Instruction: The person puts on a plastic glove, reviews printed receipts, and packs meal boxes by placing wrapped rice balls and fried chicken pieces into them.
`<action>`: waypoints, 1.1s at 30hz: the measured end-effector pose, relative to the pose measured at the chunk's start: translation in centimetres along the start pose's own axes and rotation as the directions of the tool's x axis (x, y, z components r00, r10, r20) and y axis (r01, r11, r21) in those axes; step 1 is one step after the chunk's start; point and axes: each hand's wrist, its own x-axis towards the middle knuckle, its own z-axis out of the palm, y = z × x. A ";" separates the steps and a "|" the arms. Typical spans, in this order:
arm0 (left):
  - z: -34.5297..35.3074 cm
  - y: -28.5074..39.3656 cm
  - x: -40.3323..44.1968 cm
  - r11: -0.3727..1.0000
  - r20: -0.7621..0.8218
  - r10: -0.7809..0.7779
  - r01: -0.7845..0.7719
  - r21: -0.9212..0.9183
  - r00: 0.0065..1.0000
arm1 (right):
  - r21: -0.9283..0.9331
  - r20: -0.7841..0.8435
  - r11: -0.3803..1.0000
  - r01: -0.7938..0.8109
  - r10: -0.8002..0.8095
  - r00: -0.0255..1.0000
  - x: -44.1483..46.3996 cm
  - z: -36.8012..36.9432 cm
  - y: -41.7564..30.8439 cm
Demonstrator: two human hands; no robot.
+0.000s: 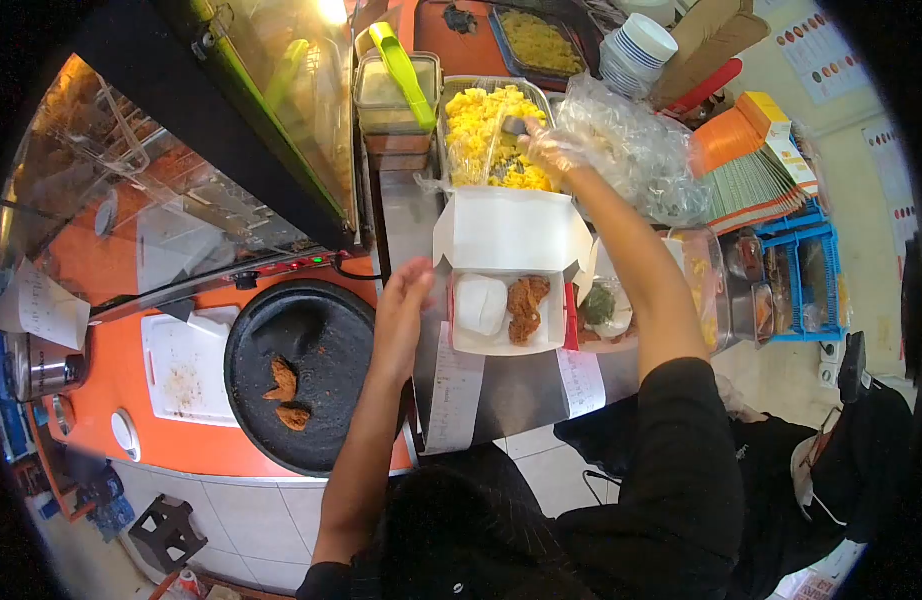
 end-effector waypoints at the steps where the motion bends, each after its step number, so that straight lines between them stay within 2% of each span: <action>1: 0.3 0.3 1.6 1.000 -0.015 0.002 -0.002 -0.007 1.000 | 0.057 0.031 0.998 -0.037 0.035 0.999 -0.4 -0.1 -1.0; 2: 0.7 0.5 2.9 1.000 -0.030 -0.004 0.004 -0.016 1.000 | 0.018 0.159 0.999 -0.034 0.031 0.987 -2.2 -2.0 -2.1; 5: 1.3 0.8 6.3 0.994 -0.012 -0.080 0.079 -0.070 0.997 | 0.178 0.210 0.982 0.064 -0.102 0.972 -2.4 -0.8 0.1; 6: 1.6 0.9 7.1 0.990 0.009 -0.108 0.108 -0.089 0.994 | 0.223 0.323 0.972 -0.068 -0.008 0.946 -2.2 -2.0 0.0; 9: 2.7 1.6 8.3 0.935 0.096 -0.186 0.206 -0.288 0.978 | 0.061 0.126 0.998 -0.024 0.016 0.992 -2.2 -1.7 -1.4; 10: 2.9 1.6 8.8 0.940 0.105 -0.177 0.199 -0.277 0.979 | 0.035 0.147 0.999 -0.028 0.022 0.989 -1.8 -0.9 -1.6; 13: 2.5 1.0 10.1 0.950 0.117 -0.165 0.190 -0.247 0.979 | -0.181 0.318 0.929 0.322 -0.255 0.913 -2.4 -1.4 -0.3; 14: 2.5 1.2 10.3 0.955 0.127 -0.163 0.189 -0.228 0.978 | -0.191 0.397 0.955 0.227 -0.136 0.908 -2.7 -2.8 -1.2; 17: 3.1 1.8 10.3 0.945 0.224 -0.147 0.203 -0.255 0.964 | 0.002 0.340 0.997 -0.083 0.077 0.937 -2.9 -2.9 -0.9; 18: 3.2 1.9 10.3 0.938 0.262 -0.141 0.213 -0.272 0.955 | 0.003 0.307 0.999 -0.032 0.029 0.951 -3.4 -2.7 -1.2; 19: 3.2 2.1 10.5 0.944 0.258 -0.150 0.215 -0.249 0.955 | 0.028 0.355 0.997 0.077 -0.082 0.931 -2.9 -1.9 -1.3; 21: 3.2 2.2 10.3 0.950 0.245 -0.177 0.230 -0.209 0.953 | 0.092 0.451 0.954 0.286 -0.296 0.842 -2.9 -0.9 -2.8; 22: 3.3 2.2 10.0 0.947 0.254 -0.180 0.237 -0.215 0.950 | -0.007 0.437 0.985 0.172 -0.151 0.887 -3.1 -0.5 -3.6; 25: 3.6 2.6 10.1 0.947 0.281 -0.169 0.235 -0.219 0.945 | 0.031 0.607 0.971 0.236 -0.206 0.768 -2.7 -2.6 -5.0; 26: 3.4 1.9 10.7 0.949 0.282 -0.167 0.232 -0.214 0.945 | -0.094 0.545 0.964 0.247 -0.158 0.823 -1.8 -1.8 -4.8; 29: 3.2 2.2 10.5 0.952 0.313 -0.166 0.235 -0.197 0.935 | -0.033 0.607 0.932 0.360 -0.268 0.748 -0.2 0.0 -4.6; 32: 3.7 3.2 9.7 0.955 0.360 -0.162 0.238 -0.178 0.919 | -0.113 0.458 0.908 0.403 -0.313 0.832 -0.1 1.4 -4.3; 33: 3.7 3.3 9.6 0.955 0.374 -0.159 0.238 -0.175 0.914 | -0.159 0.479 0.907 0.389 -0.274 0.834 -0.1 1.4 -4.6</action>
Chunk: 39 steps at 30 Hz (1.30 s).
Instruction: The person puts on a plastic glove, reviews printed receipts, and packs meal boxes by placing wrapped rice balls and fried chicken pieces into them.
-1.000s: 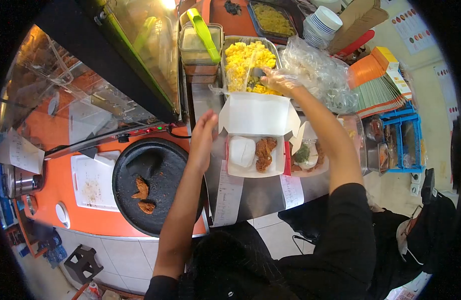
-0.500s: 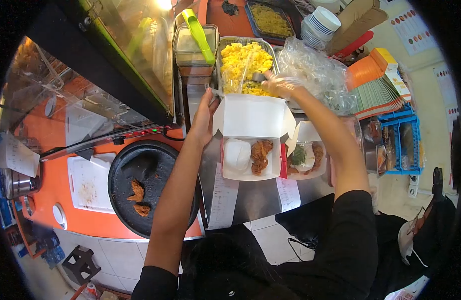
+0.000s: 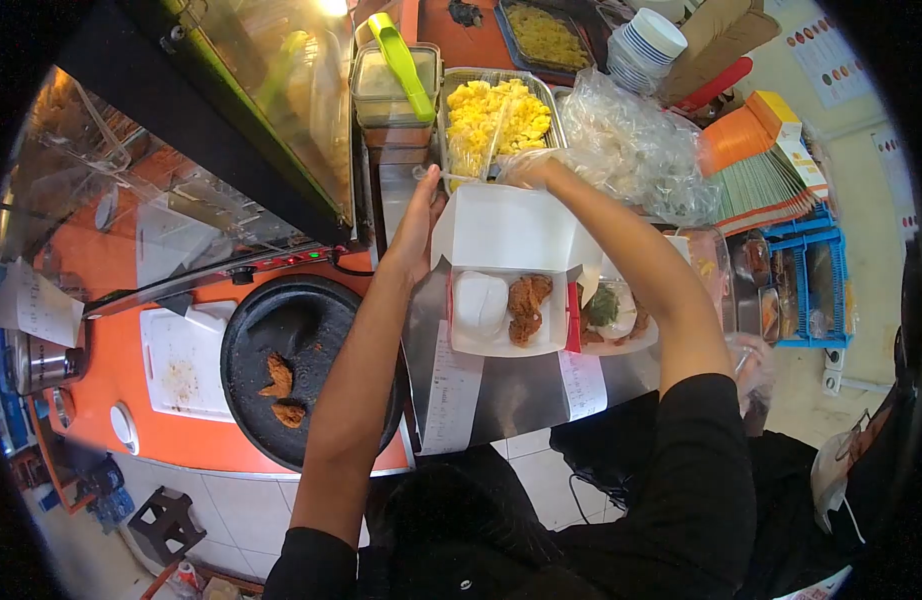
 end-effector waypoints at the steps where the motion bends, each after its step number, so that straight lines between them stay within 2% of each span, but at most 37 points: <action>1: -0.2 0.0 0.2 0.999 0.008 -0.026 0.026 -0.020 1.000 | -0.038 0.027 0.999 -0.034 0.035 0.999 0.2 -0.1 -0.3; 2: -0.4 0.1 0.4 0.998 0.018 -0.050 0.051 -0.042 0.999 | -0.078 0.053 0.995 -0.067 0.072 0.996 0.2 -0.3 -0.4; 5: -0.1 0.2 0.4 0.995 0.018 -0.076 0.077 -0.062 0.997 | 0.032 -0.109 0.999 0.031 -0.027 0.994 0.7 1.8 1.4; 7: -0.2 0.2 0.5 0.997 0.003 -0.047 0.047 -0.065 0.999 | -0.054 -0.036 0.975 0.217 -0.219 0.975 1.5 1.7 2.7; 9: -0.6 -0.1 0.7 0.997 -0.013 0.008 -0.009 -0.070 1.000 | 0.192 0.005 0.947 0.259 -0.265 0.964 0.5 1.3 3.0; 10: -0.9 -0.4 0.6 0.997 -0.020 0.016 -0.017 -0.070 1.000 | 0.457 0.018 0.869 0.187 -0.219 0.976 -0.5 1.3 3.4; 11: -0.3 0.1 -0.4 0.997 -0.025 0.023 -0.024 -0.070 0.999 | 0.686 0.043 0.721 0.097 -0.174 0.984 -2.0 0.7 3.3; 12: 0.1 0.3 -1.3 0.997 -0.027 0.029 -0.031 -0.070 0.999 | 0.727 0.107 0.684 -0.060 -0.027 0.994 -3.4 -0.6 2.8; 14: -1.5 -1.2 -1.8 0.997 -0.135 0.041 -0.049 -0.057 0.990 | 0.769 0.256 0.532 -0.353 0.250 0.934 -5.8 -3.0 1.7; 18: -2.4 -2.7 -5.9 0.993 -0.250 0.111 -0.115 -0.002 0.962 | 0.958 0.055 0.266 -0.107 0.194 0.980 -6.7 -2.4 4.1; 19: -2.5 -3.0 -6.9 0.992 -0.255 0.125 -0.130 -0.003 0.959 | 0.957 -0.022 0.287 -0.051 0.244 0.969 -7.3 -2.3 4.4; 21: -2.9 -4.0 -9.6 0.991 -0.279 0.125 -0.135 -0.016 0.952 | 0.948 -0.092 0.315 0.030 0.184 0.979 -9.7 -3.4 4.0; 23: -2.7 -4.7 -12.7 0.990 -0.280 0.135 -0.144 -0.010 0.950 | 0.893 -0.145 0.445 0.060 0.160 0.976 -12.1 -3.7 2.3; 25: -2.6 -5.4 -14.6 0.984 -0.309 0.168 -0.176 0.002 0.936 | 0.798 -0.137 0.602 -0.020 0.214 0.967 -15.4 -4.0 -0.8; 26: -2.5 -5.8 -15.4 0.985 -0.322 0.167 -0.170 0.018 0.932 | 0.714 -0.077 0.664 -0.221 0.388 0.918 -18.4 -4.8 -3.9; 29: -2.2 -6.5 -16.4 0.981 -0.347 0.192 -0.179 0.070 0.918 | 0.461 -0.071 0.878 -0.129 0.181 0.981 -20.7 -2.5 -7.3; 30: -2.1 -6.7 -16.4 0.981 -0.352 0.191 -0.171 0.087 0.916 | 0.404 -0.083 0.913 -0.066 0.109 0.991 -21.2 -1.3 -7.7; 31: -2.0 -6.9 -16.4 0.981 -0.356 0.190 -0.163 0.103 0.915 | 0.266 -0.026 0.952 -0.149 0.162 0.986 -21.5 -0.2 -8.9; 32: -2.0 -7.0 -16.4 0.979 -0.353 0.198 -0.168 0.113 0.915 | 0.115 0.030 0.969 -0.216 0.214 0.976 -21.8 0.9 -10.1; 37: -1.5 -6.8 -17.1 0.966 -0.333 0.234 -0.178 0.190 0.913 | 0.065 -0.082 0.994 -0.086 0.091 0.992 -23.0 8.3 -10.7; 39: -2.0 -6.8 -17.5 0.970 -0.343 0.236 -0.197 0.146 0.909 | 0.056 -0.157 0.993 -0.102 0.110 0.982 -23.2 9.2 -10.7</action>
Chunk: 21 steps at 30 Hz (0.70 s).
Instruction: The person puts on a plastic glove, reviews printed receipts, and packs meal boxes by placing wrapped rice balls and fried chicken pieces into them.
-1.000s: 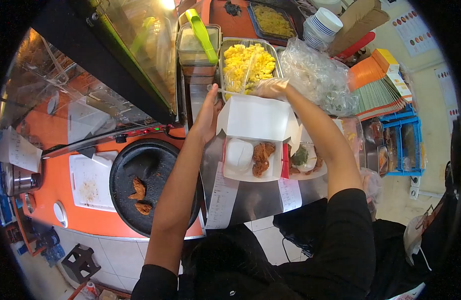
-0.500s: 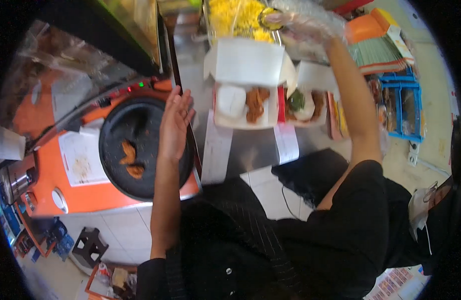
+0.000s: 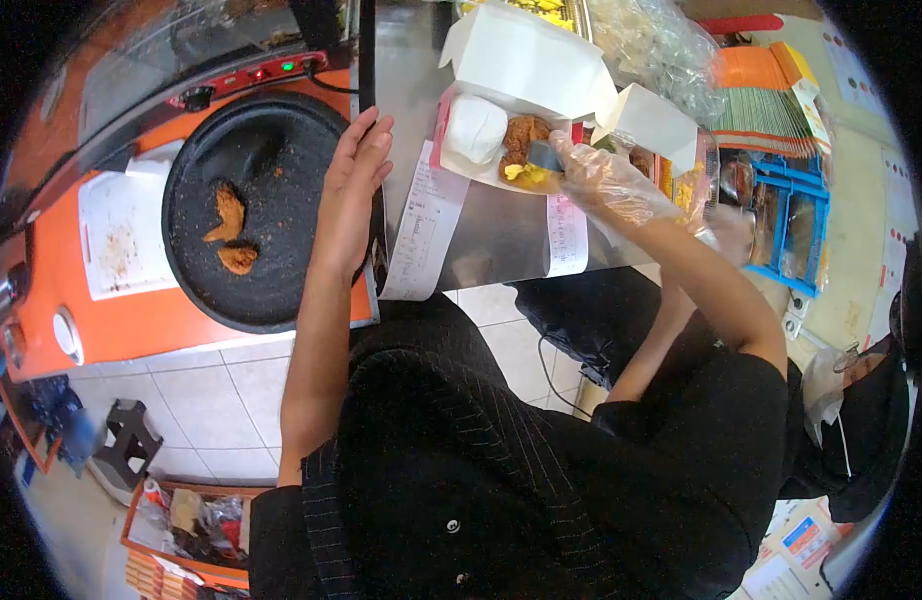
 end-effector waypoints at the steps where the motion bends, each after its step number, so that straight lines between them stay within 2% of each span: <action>1: -0.3 0.0 -0.2 1.000 -0.004 0.002 -0.002 -0.023 1.000 | -0.004 -0.040 1.000 -0.008 0.008 0.999 0.0 0.1 -0.1; 4: -0.9 0.0 -0.7 0.999 -0.029 -0.008 0.007 -0.048 1.000 | 0.015 0.153 0.987 -0.157 0.153 0.976 0.2 -1.5 -1.4; 7: -1.2 0.4 -1.2 1.000 -0.011 -0.005 0.005 -0.015 1.000 | 0.028 0.184 0.974 -0.224 0.215 0.959 0.1 -1.5 -1.8; 13: -1.5 1.0 -1.8 1.000 -0.026 0.002 -0.002 0.000 1.000 | 0.087 0.049 0.990 -0.107 0.103 0.994 -1.1 0.5 -0.5; 16: -1.9 0.7 -1.7 1.000 -0.018 0.016 -0.017 -0.010 1.000 | -0.004 0.208 0.981 -0.195 0.191 0.959 -0.6 -1.0 -2.0; 19: -1.8 1.0 -2.0 1.000 -0.033 0.002 -0.002 0.011 0.999 | 0.020 0.132 0.986 -0.165 0.161 0.978 -1.0 -1.5 -1.7; 21: -1.9 0.8 -2.0 1.000 -0.029 0.006 -0.006 0.012 1.000 | 0.048 0.208 0.972 -0.228 0.214 0.955 -0.8 -1.9 -2.1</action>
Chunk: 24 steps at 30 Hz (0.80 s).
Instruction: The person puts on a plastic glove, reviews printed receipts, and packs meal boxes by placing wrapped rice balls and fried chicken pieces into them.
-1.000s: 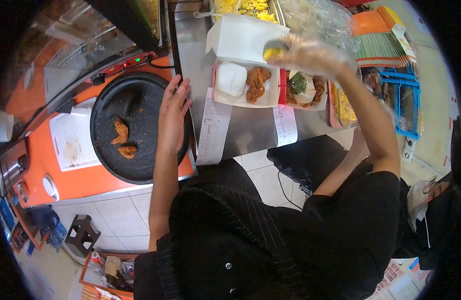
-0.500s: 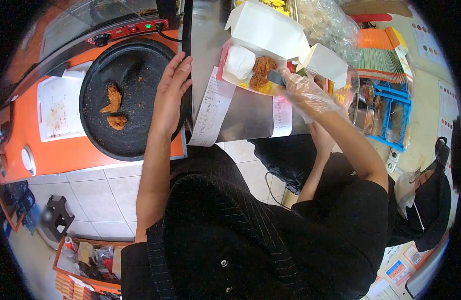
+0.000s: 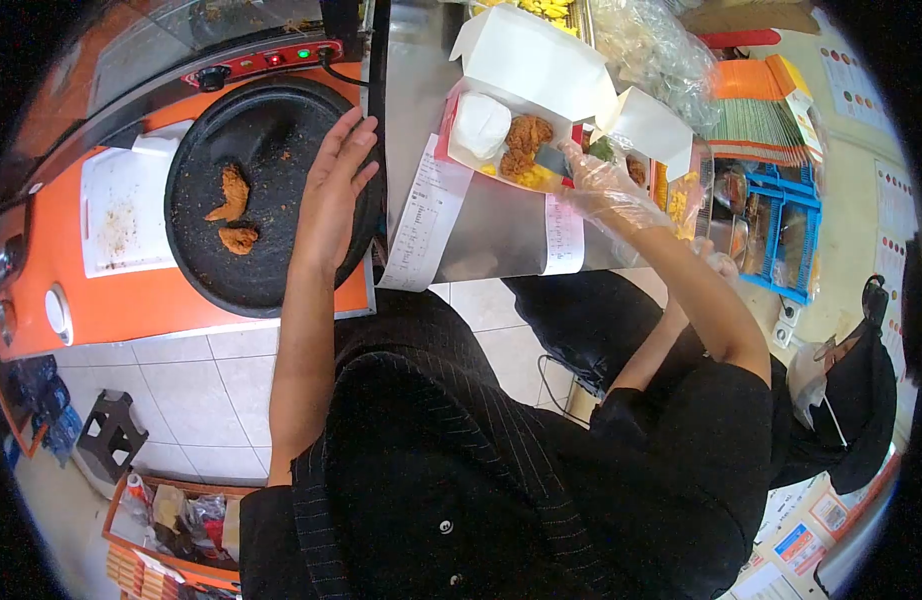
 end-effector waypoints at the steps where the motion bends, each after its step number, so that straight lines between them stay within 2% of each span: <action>1: -0.1 0.0 0.1 1.000 0.006 0.001 -0.001 0.003 1.000 | 0.022 0.037 0.999 -0.033 0.032 0.999 0.0 0.0 -0.1; 4: -0.3 0.3 0.1 1.000 0.016 0.024 -0.024 -0.013 1.000 | -0.016 -0.036 1.000 0.008 -0.009 0.999 0.2 0.6 0.7; 7: -0.4 0.7 0.0 1.000 -0.001 0.016 -0.016 0.002 1.000 | 0.068 -0.129 0.998 0.017 -0.008 0.992 0.5 1.4 1.4; 10: -0.5 0.9 0.0 1.000 -0.010 0.009 -0.009 -0.003 1.000 | -0.094 -0.149 0.992 0.080 -0.093 0.984 0.7 3.0 2.4; 11: -0.6 0.9 0.0 1.000 -0.006 0.015 -0.015 0.004 1.000 | 0.066 -0.122 0.998 0.006 0.002 0.993 0.4 2.2 1.9; 13: -0.7 0.9 -0.3 1.000 -0.007 0.029 -0.029 0.012 1.000 | 0.362 -0.023 0.921 -0.147 0.167 0.986 -0.1 -0.1 0.7; 16: -0.9 1.0 -0.5 0.999 -0.008 0.032 -0.032 -0.001 0.999 | 0.589 0.031 0.799 -0.120 0.125 0.992 2.0 -0.8 2.7; 17: -1.0 1.0 -0.6 1.000 -0.022 0.018 -0.019 -0.004 1.000 | 0.465 -0.110 0.885 -0.037 0.100 0.989 4.1 -0.9 3.7; 19: -0.9 0.9 -0.8 1.000 -0.022 0.016 -0.016 -0.002 1.000 | 0.475 -0.253 0.866 0.155 -0.035 0.967 5.5 -3.8 2.8; 21: -0.6 0.8 -0.8 1.000 -0.006 0.013 -0.013 0.008 1.000 | 0.518 -0.548 0.665 0.537 -0.224 0.806 12.6 -3.4 6.4; 23: -0.3 0.7 -0.7 1.000 0.006 0.010 -0.010 0.001 1.000 | 0.538 -0.634 0.539 0.648 -0.248 0.732 18.9 -4.1 8.9; 24: -0.2 0.7 -0.7 1.000 0.010 0.003 -0.003 -0.001 1.000 | 0.535 -0.578 0.615 0.580 -0.235 0.782 19.5 -5.7 7.9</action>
